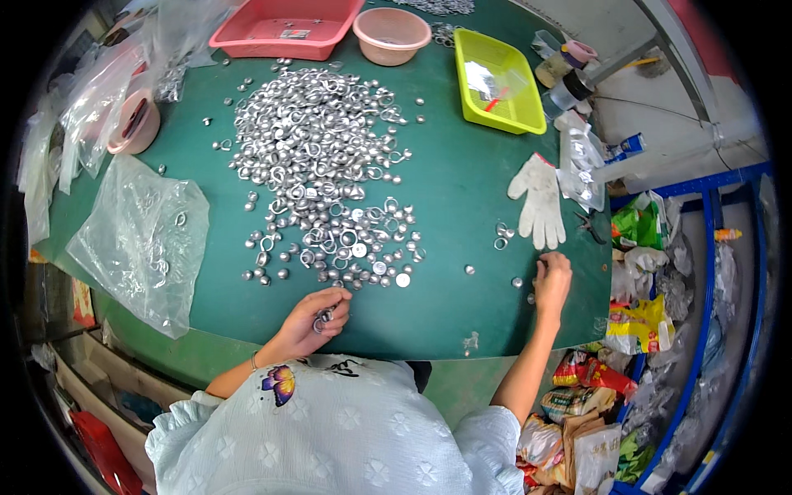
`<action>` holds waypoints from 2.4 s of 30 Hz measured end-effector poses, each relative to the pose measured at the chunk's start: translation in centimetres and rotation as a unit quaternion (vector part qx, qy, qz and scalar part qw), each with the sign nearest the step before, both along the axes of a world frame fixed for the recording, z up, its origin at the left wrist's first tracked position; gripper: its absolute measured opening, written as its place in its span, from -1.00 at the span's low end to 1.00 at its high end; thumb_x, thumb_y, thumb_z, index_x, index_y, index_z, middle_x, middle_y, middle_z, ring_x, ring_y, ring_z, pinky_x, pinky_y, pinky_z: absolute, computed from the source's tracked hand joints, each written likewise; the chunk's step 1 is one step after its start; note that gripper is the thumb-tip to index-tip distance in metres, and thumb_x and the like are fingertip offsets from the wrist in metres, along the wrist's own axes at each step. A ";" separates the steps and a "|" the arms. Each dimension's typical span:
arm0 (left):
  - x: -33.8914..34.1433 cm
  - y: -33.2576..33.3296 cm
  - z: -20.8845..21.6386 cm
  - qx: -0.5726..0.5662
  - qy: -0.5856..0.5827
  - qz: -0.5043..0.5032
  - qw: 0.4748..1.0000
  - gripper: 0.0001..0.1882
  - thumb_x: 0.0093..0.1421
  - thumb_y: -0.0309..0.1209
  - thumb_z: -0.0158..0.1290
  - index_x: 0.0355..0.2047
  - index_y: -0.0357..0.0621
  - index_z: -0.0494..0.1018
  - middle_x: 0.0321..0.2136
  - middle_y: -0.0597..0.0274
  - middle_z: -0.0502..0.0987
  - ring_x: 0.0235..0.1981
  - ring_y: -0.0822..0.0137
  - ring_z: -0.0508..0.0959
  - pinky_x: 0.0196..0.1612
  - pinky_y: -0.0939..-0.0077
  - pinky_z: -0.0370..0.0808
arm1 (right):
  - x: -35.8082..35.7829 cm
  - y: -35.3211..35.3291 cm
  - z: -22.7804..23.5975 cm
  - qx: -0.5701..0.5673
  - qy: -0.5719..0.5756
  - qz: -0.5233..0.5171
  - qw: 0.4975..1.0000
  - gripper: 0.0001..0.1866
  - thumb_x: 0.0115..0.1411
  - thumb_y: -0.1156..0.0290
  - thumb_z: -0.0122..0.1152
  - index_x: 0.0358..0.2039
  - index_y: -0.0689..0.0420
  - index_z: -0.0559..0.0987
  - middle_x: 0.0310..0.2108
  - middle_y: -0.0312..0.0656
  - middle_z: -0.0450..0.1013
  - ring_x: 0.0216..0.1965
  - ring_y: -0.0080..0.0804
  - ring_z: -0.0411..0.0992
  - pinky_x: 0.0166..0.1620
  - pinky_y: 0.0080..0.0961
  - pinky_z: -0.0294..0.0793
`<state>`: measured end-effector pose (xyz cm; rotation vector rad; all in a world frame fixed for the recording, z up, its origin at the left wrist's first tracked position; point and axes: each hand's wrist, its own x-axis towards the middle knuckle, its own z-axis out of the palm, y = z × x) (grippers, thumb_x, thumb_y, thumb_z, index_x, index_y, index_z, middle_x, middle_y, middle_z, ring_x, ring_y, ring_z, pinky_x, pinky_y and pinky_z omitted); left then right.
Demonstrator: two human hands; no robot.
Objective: The person sits at a green workbench and repeatedly picks up small silver metal rings and ball-shaped components. They connect the parts by hand and place the assembled units into a clear plastic bag. The process is repetitive and continues throughout the clip.
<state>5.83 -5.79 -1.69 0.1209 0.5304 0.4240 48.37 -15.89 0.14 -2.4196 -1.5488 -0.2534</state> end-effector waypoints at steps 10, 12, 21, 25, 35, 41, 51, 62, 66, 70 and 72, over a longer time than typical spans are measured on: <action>0.0 0.2 -0.9 0.001 -0.028 -0.009 1.000 -0.82 0.23 -0.40 -0.10 -0.24 -0.24 0.39 -0.60 0.34 0.31 -0.63 0.57 0.23 -0.64 0.72 0.13 | -19.1 14.3 2.2 0.001 0.409 0.260 0.875 -0.84 0.03 0.49 0.19 -0.36 0.26 0.53 -0.40 -0.13 0.45 -0.34 -0.30 0.42 -0.22 -0.45 0.38; -0.1 0.4 -0.6 0.001 -0.019 -0.009 1.000 -0.82 0.23 -0.40 -0.09 -0.23 -0.25 0.39 -0.60 0.35 0.31 -0.63 0.58 0.22 -0.64 0.74 0.13 | -20.8 16.3 0.4 0.010 0.271 0.314 0.910 -0.82 0.00 0.42 0.24 -0.39 0.23 0.54 -0.43 -0.15 0.41 -0.32 -0.26 0.36 -0.21 -0.40 0.31; -0.5 0.8 -0.9 -0.002 -0.023 -0.005 1.000 -0.77 0.21 -0.41 -0.06 -0.17 -0.26 0.42 -0.55 0.34 0.36 -0.60 0.57 0.26 -0.63 0.72 0.14 | -22.6 17.4 -0.9 -0.012 0.240 0.244 0.940 -0.90 -0.06 0.46 0.25 -0.55 0.21 0.53 -0.51 -0.19 0.39 -0.36 -0.29 0.36 -0.29 -0.38 0.29; -0.6 1.0 -0.9 -0.011 -0.036 -0.001 0.999 -0.77 0.21 -0.40 -0.06 -0.18 -0.26 0.42 -0.55 0.34 0.36 -0.60 0.56 0.26 -0.63 0.72 0.14 | -19.9 17.4 0.0 0.012 0.715 0.137 0.686 -0.86 0.14 0.45 0.11 -0.34 0.27 0.49 -0.40 -0.16 0.48 -0.47 -0.51 0.41 -0.45 -0.63 0.35; -0.5 1.2 -1.1 -0.015 -0.034 -0.004 0.999 -0.76 0.22 -0.40 -0.08 -0.15 -0.26 0.39 -0.55 0.32 0.31 -0.62 0.55 0.21 -0.63 0.74 0.14 | -19.0 21.9 -1.5 0.031 0.524 0.164 0.835 -0.72 0.12 0.34 0.16 -0.22 0.27 0.46 -0.51 -0.29 0.26 -0.53 -0.54 0.24 -0.45 -0.62 0.28; -0.5 1.4 -0.7 -0.017 -0.031 -0.007 0.999 -0.76 0.22 -0.40 -0.09 -0.16 -0.27 0.38 -0.56 0.33 0.29 -0.62 0.56 0.20 -0.64 0.74 0.13 | -19.6 26.7 -3.0 0.045 0.195 0.228 0.953 -0.73 0.10 0.28 0.15 -0.27 0.21 0.47 -0.37 -0.06 0.34 -0.34 -0.15 0.36 -0.30 -0.29 0.36; -0.5 1.5 -0.8 -0.021 -0.037 -0.001 0.999 -0.76 0.23 -0.40 -0.10 -0.16 -0.28 0.38 -0.59 0.34 0.26 -0.64 0.57 0.19 -0.66 0.76 0.10 | -19.8 20.8 0.6 -0.129 0.293 0.334 0.887 -0.84 0.03 0.42 0.19 -0.42 0.22 0.44 -0.51 -0.15 0.29 -0.50 -0.21 0.32 -0.41 -0.35 0.31; -0.4 1.6 -0.8 -0.016 -0.032 -0.005 0.999 -0.76 0.23 -0.38 -0.09 -0.15 -0.27 0.38 -0.58 0.34 0.28 -0.64 0.57 0.20 -0.64 0.75 0.11 | -23.1 24.6 -1.0 -0.033 0.199 0.387 0.900 -0.76 0.01 0.48 0.18 -0.26 0.20 0.48 -0.39 -0.07 0.33 -0.30 -0.06 0.35 -0.29 -0.28 0.34; -0.6 1.4 -0.9 -0.011 -0.031 -0.001 0.999 -0.75 0.24 -0.38 -0.10 -0.15 -0.27 0.37 -0.58 0.34 0.28 -0.63 0.57 0.20 -0.64 0.74 0.12 | -22.7 22.9 -0.3 -0.040 0.355 0.310 0.881 -0.82 0.08 0.49 0.12 -0.27 0.21 0.47 -0.51 -0.19 0.29 -0.49 -0.37 0.29 -0.37 -0.50 0.30; -0.8 1.3 -1.1 -0.001 -0.034 -0.001 0.999 -0.77 0.23 -0.40 -0.08 -0.16 -0.27 0.39 -0.54 0.33 0.32 -0.62 0.56 0.23 -0.64 0.74 0.13 | -20.7 18.7 0.5 -0.089 0.640 0.177 0.742 -0.80 0.14 0.45 0.12 -0.23 0.24 0.45 -0.51 -0.40 0.33 -0.52 -0.72 0.18 -0.45 -0.68 0.22; -0.7 1.1 -1.1 0.015 -0.020 -0.004 1.000 -0.78 0.22 -0.42 -0.07 -0.16 -0.27 0.40 -0.52 0.32 0.35 -0.61 0.55 0.25 -0.64 0.74 0.15 | -20.7 16.4 0.9 -0.089 0.613 0.156 0.770 -0.82 0.16 0.47 0.09 -0.22 0.23 0.45 -0.51 -0.44 0.28 -0.50 -0.75 0.15 -0.44 -0.74 0.16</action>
